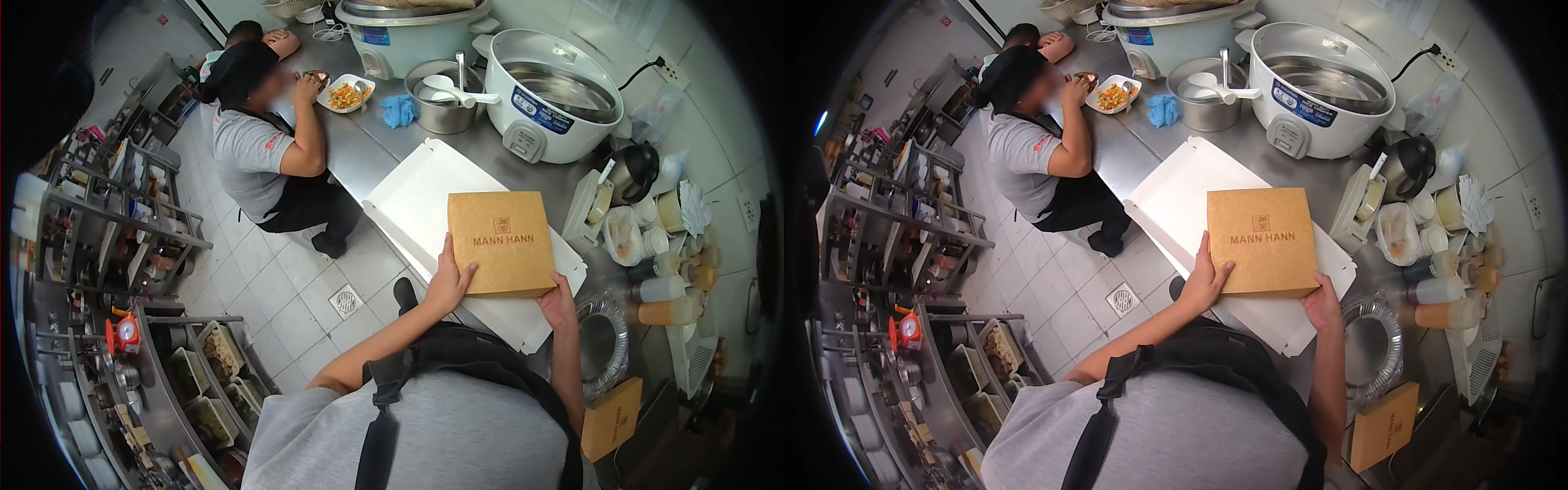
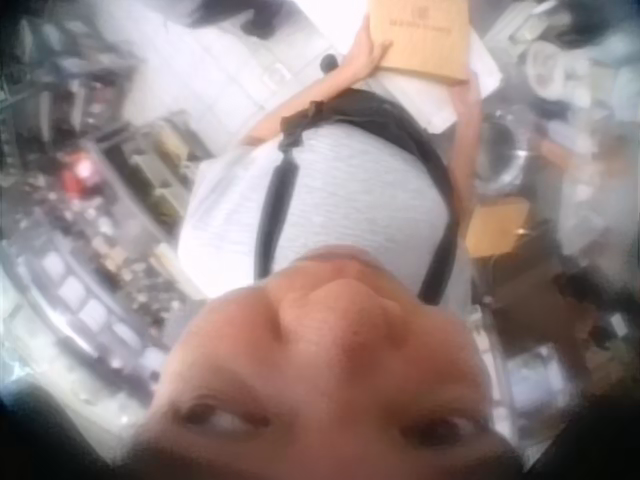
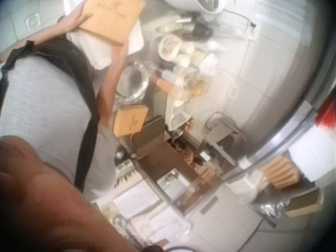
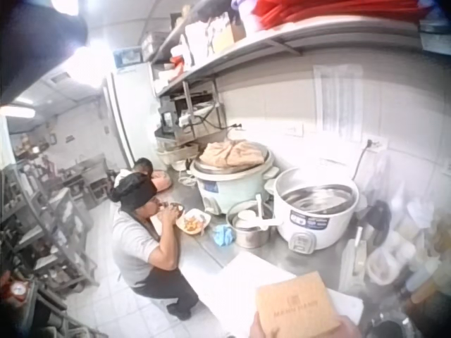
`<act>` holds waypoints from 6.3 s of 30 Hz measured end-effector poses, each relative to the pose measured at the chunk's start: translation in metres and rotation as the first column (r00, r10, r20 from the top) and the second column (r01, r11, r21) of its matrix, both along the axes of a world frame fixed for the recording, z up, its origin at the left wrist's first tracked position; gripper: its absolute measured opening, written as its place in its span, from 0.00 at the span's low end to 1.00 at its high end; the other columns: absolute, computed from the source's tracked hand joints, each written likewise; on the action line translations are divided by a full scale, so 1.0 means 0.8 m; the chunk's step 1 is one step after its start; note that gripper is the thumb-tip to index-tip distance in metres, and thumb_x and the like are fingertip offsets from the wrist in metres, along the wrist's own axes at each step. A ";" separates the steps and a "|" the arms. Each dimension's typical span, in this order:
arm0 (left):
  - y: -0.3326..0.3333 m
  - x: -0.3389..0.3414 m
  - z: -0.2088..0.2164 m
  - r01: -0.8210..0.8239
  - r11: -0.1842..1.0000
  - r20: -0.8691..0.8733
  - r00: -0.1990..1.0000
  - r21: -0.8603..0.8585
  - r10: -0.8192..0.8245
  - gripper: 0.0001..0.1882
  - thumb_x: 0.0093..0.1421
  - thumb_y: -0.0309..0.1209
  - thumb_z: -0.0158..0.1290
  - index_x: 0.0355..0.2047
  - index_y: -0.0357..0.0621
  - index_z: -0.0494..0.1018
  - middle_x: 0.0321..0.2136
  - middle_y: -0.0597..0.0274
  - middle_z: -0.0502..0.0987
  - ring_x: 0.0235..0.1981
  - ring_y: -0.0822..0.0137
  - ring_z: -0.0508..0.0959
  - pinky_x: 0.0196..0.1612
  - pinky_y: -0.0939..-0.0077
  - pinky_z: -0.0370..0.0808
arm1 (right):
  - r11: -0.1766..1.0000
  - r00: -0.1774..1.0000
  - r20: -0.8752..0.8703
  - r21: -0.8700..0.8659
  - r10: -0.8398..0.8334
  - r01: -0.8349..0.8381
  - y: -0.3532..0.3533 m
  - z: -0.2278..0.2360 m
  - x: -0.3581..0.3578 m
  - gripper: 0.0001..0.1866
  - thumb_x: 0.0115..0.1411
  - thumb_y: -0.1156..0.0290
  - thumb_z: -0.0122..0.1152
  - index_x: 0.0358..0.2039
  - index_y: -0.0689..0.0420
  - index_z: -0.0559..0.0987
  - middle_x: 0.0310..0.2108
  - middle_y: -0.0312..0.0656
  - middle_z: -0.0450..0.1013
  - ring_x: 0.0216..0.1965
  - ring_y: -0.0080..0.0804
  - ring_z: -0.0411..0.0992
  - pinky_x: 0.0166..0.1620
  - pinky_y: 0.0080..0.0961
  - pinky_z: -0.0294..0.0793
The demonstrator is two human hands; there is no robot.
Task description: The person assembles food boxes by hand, folding cardboard sheets into shape, inserting round foil plates inside, and closing the boxes.
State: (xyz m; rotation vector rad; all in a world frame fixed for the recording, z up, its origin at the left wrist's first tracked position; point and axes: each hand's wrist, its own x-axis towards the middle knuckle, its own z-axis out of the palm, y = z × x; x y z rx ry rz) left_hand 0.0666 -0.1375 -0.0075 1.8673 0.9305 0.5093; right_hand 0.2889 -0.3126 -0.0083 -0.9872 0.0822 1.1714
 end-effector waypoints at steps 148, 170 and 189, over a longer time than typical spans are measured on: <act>-0.050 0.046 0.070 0.638 0.633 -0.199 0.756 0.438 -0.624 0.15 0.60 0.42 0.54 0.29 0.45 0.81 0.28 0.61 0.77 0.33 0.58 0.74 0.39 0.65 0.72 | 0.951 0.184 0.938 -0.308 0.295 0.042 -0.087 0.086 -0.091 0.08 0.54 0.74 0.66 0.35 0.59 0.83 0.27 0.38 0.74 0.24 0.21 0.70 0.29 0.19 0.69; -0.054 0.039 0.066 0.659 0.525 -0.181 0.699 0.538 -0.691 0.07 0.56 0.33 0.58 0.33 0.44 0.76 0.27 0.61 0.75 0.33 0.58 0.74 0.40 0.65 0.70 | 0.932 0.108 0.954 -0.296 0.279 0.207 -0.060 0.074 -0.121 0.07 0.57 0.76 0.61 0.36 0.60 0.81 0.29 0.45 0.74 0.25 0.36 0.74 0.30 0.29 0.74; -0.063 0.037 0.061 0.668 0.656 0.014 0.697 0.352 -0.717 0.22 0.53 0.25 0.60 0.48 0.51 0.67 0.25 0.64 0.76 0.31 0.59 0.77 0.42 0.66 0.71 | 0.831 -0.035 0.834 -0.544 0.551 0.119 -0.039 0.086 -0.108 0.20 0.50 0.81 0.61 0.46 0.56 0.77 0.27 0.51 0.76 0.29 0.48 0.75 0.33 0.39 0.73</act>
